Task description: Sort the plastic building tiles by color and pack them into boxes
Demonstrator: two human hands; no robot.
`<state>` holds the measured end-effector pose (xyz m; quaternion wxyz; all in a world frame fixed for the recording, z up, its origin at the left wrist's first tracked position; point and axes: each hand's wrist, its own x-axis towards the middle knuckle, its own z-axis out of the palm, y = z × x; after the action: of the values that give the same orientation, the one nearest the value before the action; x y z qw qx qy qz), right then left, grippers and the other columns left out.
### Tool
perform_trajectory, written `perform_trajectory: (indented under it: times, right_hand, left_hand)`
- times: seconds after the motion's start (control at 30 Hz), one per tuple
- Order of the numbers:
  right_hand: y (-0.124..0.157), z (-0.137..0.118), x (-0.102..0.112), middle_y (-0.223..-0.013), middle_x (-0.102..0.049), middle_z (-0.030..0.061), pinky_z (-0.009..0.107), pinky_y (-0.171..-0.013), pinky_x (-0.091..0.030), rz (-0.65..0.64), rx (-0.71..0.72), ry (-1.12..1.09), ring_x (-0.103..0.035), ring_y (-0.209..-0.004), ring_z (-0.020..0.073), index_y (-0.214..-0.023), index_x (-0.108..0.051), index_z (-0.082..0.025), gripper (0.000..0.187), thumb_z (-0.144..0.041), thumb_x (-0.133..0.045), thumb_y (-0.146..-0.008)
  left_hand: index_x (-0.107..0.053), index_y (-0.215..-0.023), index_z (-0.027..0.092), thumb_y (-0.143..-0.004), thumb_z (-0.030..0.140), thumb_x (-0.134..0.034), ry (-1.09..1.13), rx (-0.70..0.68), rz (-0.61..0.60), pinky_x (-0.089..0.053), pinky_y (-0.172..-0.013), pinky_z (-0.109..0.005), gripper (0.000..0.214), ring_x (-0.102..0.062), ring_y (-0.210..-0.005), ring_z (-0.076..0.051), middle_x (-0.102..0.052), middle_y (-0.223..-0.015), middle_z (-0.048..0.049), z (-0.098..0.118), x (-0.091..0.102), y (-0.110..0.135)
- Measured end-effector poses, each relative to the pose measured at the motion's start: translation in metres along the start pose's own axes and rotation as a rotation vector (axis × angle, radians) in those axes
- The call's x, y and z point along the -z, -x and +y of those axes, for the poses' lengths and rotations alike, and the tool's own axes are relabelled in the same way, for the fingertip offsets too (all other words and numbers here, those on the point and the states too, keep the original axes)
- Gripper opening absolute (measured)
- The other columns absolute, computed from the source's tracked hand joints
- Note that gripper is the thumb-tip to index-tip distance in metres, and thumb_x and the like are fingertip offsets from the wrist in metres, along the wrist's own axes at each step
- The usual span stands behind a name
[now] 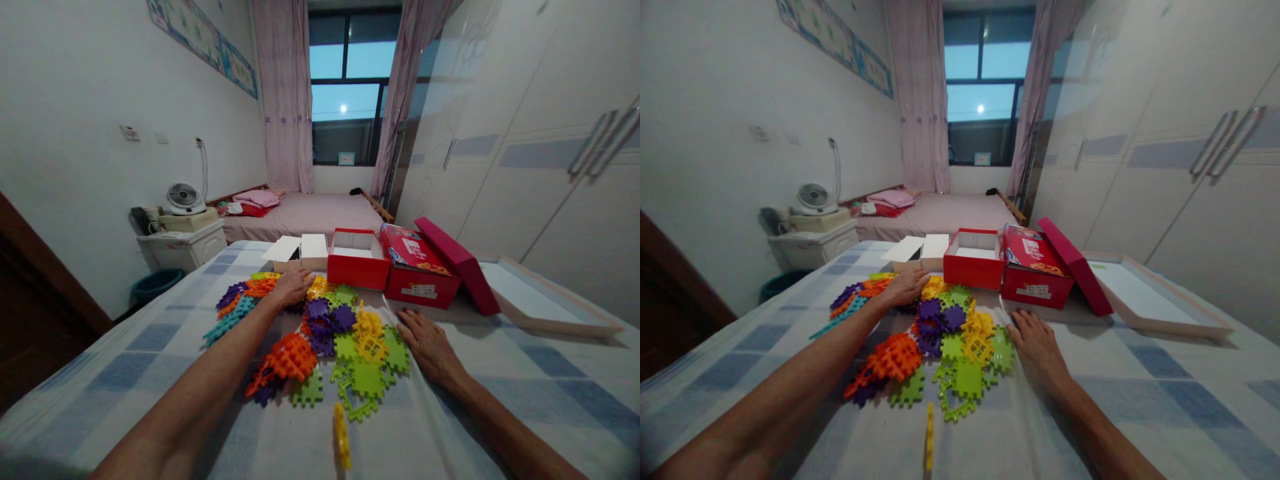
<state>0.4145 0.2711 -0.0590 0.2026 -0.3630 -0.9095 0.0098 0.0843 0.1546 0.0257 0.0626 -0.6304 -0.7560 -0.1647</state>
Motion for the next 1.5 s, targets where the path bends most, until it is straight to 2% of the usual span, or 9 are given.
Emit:
perform_trajectory:
  times: [0.17,0.27,0.4,0.57,0.67,0.9,1.1,1.33,1.5]
  right_hand:
    - [0.043,-0.059,0.047,-0.132,-0.054,0.0125,0.047,-0.102,-0.039,0.261,0.195,-0.144,-0.045,-0.126,0.0256,-0.134,-0.046,-0.017,0.049,-0.039,-0.029,-0.094]
    - [0.082,-0.111,0.08,-0.144,-0.042,-0.0028,0.04,-0.11,-0.03,0.068,0.86,-0.225,-0.029,-0.137,0.021,-0.14,-0.033,-0.036,0.054,-0.05,-0.043,-0.089]
    - [0.104,-0.14,0.081,-0.144,-0.043,0.0055,0.046,-0.112,-0.023,-0.16,0.762,-0.126,-0.026,-0.138,0.0263,-0.139,-0.039,-0.024,0.061,-0.05,-0.051,-0.085]
    - [0.096,-0.121,0.066,-0.142,-0.045,0.0015,0.052,-0.108,-0.026,-0.231,0.708,-0.083,-0.031,-0.135,0.0296,-0.13,-0.049,-0.028,0.047,-0.035,-0.057,-0.084]
    - [0.097,-0.116,0.062,-0.137,-0.051,-0.0006,0.049,-0.104,-0.033,-0.215,0.686,-0.103,-0.039,-0.131,0.0271,-0.124,-0.053,-0.03,0.036,-0.029,-0.051,-0.088]
    - [0.091,-0.113,0.062,-0.135,-0.053,0.0019,0.048,-0.102,-0.037,-0.141,0.669,-0.103,-0.04,-0.131,0.0259,-0.124,-0.053,-0.028,0.038,-0.02,-0.049,-0.087]
    - [0.044,-0.071,0.068,-0.135,-0.052,0.0111,0.044,-0.098,-0.041,0.073,0.468,-0.026,-0.043,-0.127,0.025,-0.126,-0.052,-0.019,0.038,-0.024,-0.045,-0.09]
    - [-0.063,-0.07,0.064,-0.143,-0.042,0.0117,0.046,-0.107,-0.025,0.238,0.419,0.237,-0.029,-0.135,0.0288,-0.135,-0.044,-0.015,0.052,-0.012,-0.044,-0.083]
    - [-0.119,-0.075,0.039,-0.137,-0.048,0.0139,0.052,-0.107,-0.022,0.273,0.388,0.396,-0.032,-0.133,0.0311,-0.138,-0.04,-0.015,0.054,-0.008,-0.038,-0.084]
  left_hand:
    - [-0.055,-0.12,0.016,-0.092,0.027,-0.037,-0.012,0.05,0.312,-0.035,-0.107,-0.043,0.035,-0.047,-0.123,-0.024,-0.055,-0.129,-0.0111,-0.001,0.032,0.082]
    - [-0.045,-0.131,0.027,-0.09,0.026,-0.044,0.023,-0.282,0.497,-0.039,-0.105,-0.041,0.041,-0.047,-0.125,-0.022,-0.047,-0.138,-0.0067,0.037,0.043,0.168]
    - [-0.038,-0.136,0.029,-0.089,0.019,-0.042,0.059,-0.3,0.378,-0.037,-0.108,-0.041,0.048,-0.043,-0.13,-0.022,-0.044,-0.141,-0.0051,0.064,0.045,0.225]
    - [-0.039,-0.137,0.015,-0.091,0.032,-0.03,-0.231,0.224,0.347,-0.027,-0.111,-0.05,0.049,-0.026,-0.139,-0.03,-0.036,-0.147,-0.0129,-0.031,0.043,0.226]
    - [-0.049,-0.128,0.01,-0.088,0.035,-0.026,-0.298,0.503,0.037,-0.032,-0.104,-0.056,0.052,-0.032,-0.135,-0.036,-0.044,-0.141,-0.0173,-0.097,0.034,0.244]
    - [-0.05,-0.126,0.028,-0.083,0.041,-0.034,-0.235,0.561,0.011,-0.032,-0.106,-0.053,0.048,-0.037,-0.134,-0.029,-0.052,-0.138,0.0032,-0.143,0.02,0.283]
    - [-0.06,-0.111,0.022,-0.084,0.04,-0.034,-0.255,0.522,0.038,-0.036,-0.104,-0.051,0.042,-0.045,-0.128,-0.031,-0.062,-0.126,-0.0051,-0.133,0.042,0.246]
    - [-0.057,-0.119,0.021,-0.092,0.043,-0.028,-0.043,0.046,-0.017,-0.034,-0.107,-0.036,0.045,-0.048,-0.123,-0.021,-0.052,-0.135,-0.0081,-0.042,0.037,0.091]
    - [-0.062,-0.108,0.021,-0.092,0.046,-0.033,0.046,0.003,-0.097,-0.039,-0.099,-0.035,0.042,-0.055,-0.113,-0.023,-0.064,-0.117,-0.0099,-0.02,0.002,0.02]
